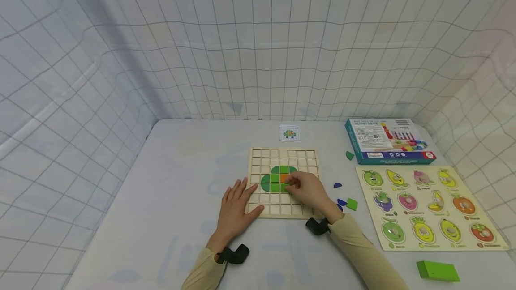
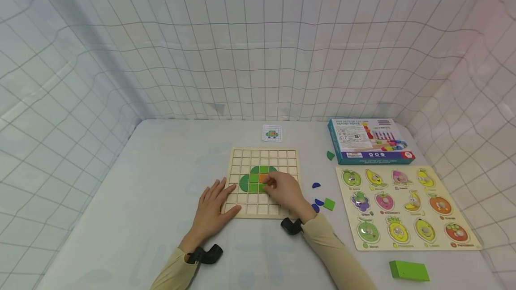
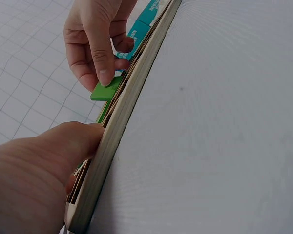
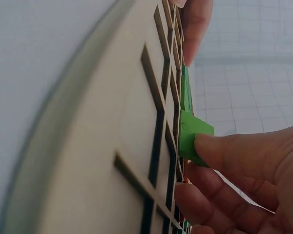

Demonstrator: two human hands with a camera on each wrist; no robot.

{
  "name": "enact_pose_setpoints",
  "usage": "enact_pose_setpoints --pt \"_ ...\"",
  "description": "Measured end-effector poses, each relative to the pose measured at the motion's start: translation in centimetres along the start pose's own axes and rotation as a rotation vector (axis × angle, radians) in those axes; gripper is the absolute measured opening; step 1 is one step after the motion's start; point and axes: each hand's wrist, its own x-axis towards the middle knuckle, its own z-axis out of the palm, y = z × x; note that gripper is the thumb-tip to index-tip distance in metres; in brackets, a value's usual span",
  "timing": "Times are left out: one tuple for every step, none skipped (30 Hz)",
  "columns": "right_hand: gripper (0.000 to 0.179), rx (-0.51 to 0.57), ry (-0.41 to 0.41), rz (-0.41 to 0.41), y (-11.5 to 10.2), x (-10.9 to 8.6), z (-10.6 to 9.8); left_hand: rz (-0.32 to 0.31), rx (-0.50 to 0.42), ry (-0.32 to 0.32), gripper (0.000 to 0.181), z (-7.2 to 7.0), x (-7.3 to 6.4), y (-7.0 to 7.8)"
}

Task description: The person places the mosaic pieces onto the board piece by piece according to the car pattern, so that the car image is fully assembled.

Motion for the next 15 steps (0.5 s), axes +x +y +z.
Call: enact_pose_setpoints --pt "0.006 -0.007 -0.002 0.000 0.02 -0.04 -0.01 0.000 -0.001 -0.001 0.061 -0.02 0.02 0.01" --pt "0.006 -0.014 -0.003 -0.002 0.03 -0.08 -0.03 0.001 0.000 -0.001 0.061 0.04 0.02 -0.04" --pt "0.007 -0.020 -0.004 -0.005 0.05 -0.12 -0.05 -0.001 0.000 -0.002 0.061 0.02 0.03 -0.04" --pt "0.008 -0.029 -0.004 -0.007 0.13 -0.14 -0.02 -0.001 0.002 -0.002 0.061 0.03 0.02 -0.05" --pt "0.009 -0.036 -0.003 -0.012 0.16 -0.17 -0.02 -0.002 0.003 -0.004 0.061 0.02 0.02 -0.05" --pt "0.009 -0.041 -0.002 -0.014 0.21 -0.20 -0.02 -0.004 0.004 -0.005 0.061 0.03 0.03 -0.07" --pt "0.009 -0.046 0.000 -0.018 0.27 -0.20 0.00 -0.004 0.006 -0.006 0.061 0.07 0.03 -0.09" --pt "0.010 -0.050 0.002 -0.021 0.30 -0.20 -0.01 -0.006 0.006 -0.007 0.061 0.08 0.03 -0.09" --pt "0.010 -0.052 0.003 -0.021 0.33 -0.21 0.00 -0.007 0.005 -0.008 0.061 0.08 0.02 -0.08" --pt "0.011 -0.055 0.004 -0.022 0.35 -0.21 0.00 -0.007 0.005 -0.008 0.061 0.11 0.01 -0.09" --pt "0.011 -0.056 0.003 -0.024 0.33 -0.23 -0.04 -0.007 0.004 -0.008 0.061 0.13 0.00 -0.10" --pt "0.011 -0.060 0.003 -0.025 0.35 -0.23 -0.04 -0.006 0.003 -0.007 0.060 0.16 0.00 -0.12" --pt "0.012 -0.063 0.002 -0.025 0.34 -0.26 -0.07 -0.005 0.003 -0.005 0.060 0.18 -0.02 -0.12" --pt "0.012 -0.066 0.000 -0.027 0.33 -0.29 -0.10 -0.005 0.001 -0.004 0.060 0.18 -0.02 -0.12" --pt "0.013 -0.070 -0.001 -0.027 0.35 -0.31 -0.10 -0.003 0.001 -0.002 0.060 0.22 -0.01 -0.14"
